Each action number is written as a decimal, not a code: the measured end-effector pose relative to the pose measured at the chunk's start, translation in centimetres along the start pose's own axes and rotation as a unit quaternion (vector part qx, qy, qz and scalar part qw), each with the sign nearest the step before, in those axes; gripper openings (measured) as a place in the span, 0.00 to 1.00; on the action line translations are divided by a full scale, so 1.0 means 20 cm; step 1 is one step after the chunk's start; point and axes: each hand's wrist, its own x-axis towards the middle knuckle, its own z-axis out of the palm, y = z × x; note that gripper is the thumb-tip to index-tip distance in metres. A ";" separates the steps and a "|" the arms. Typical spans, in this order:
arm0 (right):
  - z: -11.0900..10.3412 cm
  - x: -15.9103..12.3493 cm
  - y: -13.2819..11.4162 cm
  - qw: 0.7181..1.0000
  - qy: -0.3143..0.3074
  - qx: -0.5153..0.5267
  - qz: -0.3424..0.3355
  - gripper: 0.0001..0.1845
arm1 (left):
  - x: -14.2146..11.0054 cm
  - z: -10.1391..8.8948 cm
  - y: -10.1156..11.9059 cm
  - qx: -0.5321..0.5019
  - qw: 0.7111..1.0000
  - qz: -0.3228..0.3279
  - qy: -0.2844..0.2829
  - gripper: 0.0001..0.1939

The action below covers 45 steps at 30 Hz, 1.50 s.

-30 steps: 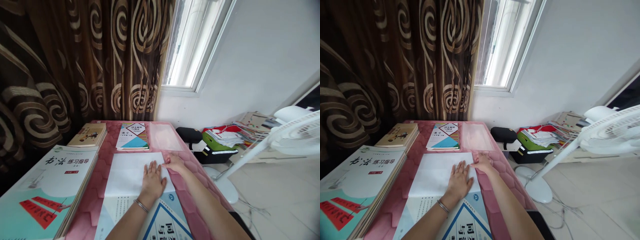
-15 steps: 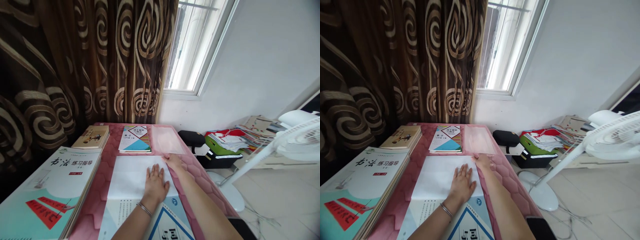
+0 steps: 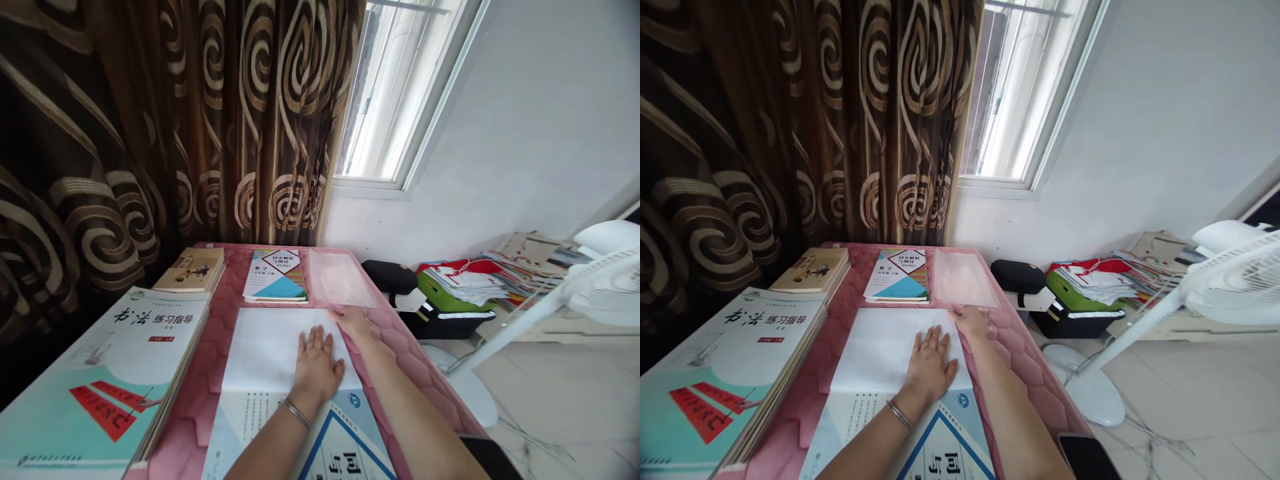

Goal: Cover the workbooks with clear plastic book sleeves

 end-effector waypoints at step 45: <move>0.02 -0.86 0.21 0.994 -0.030 0.048 -0.096 0.29 | -0.03 -0.31 -0.74 0.117 0.986 -0.122 -0.004 0.28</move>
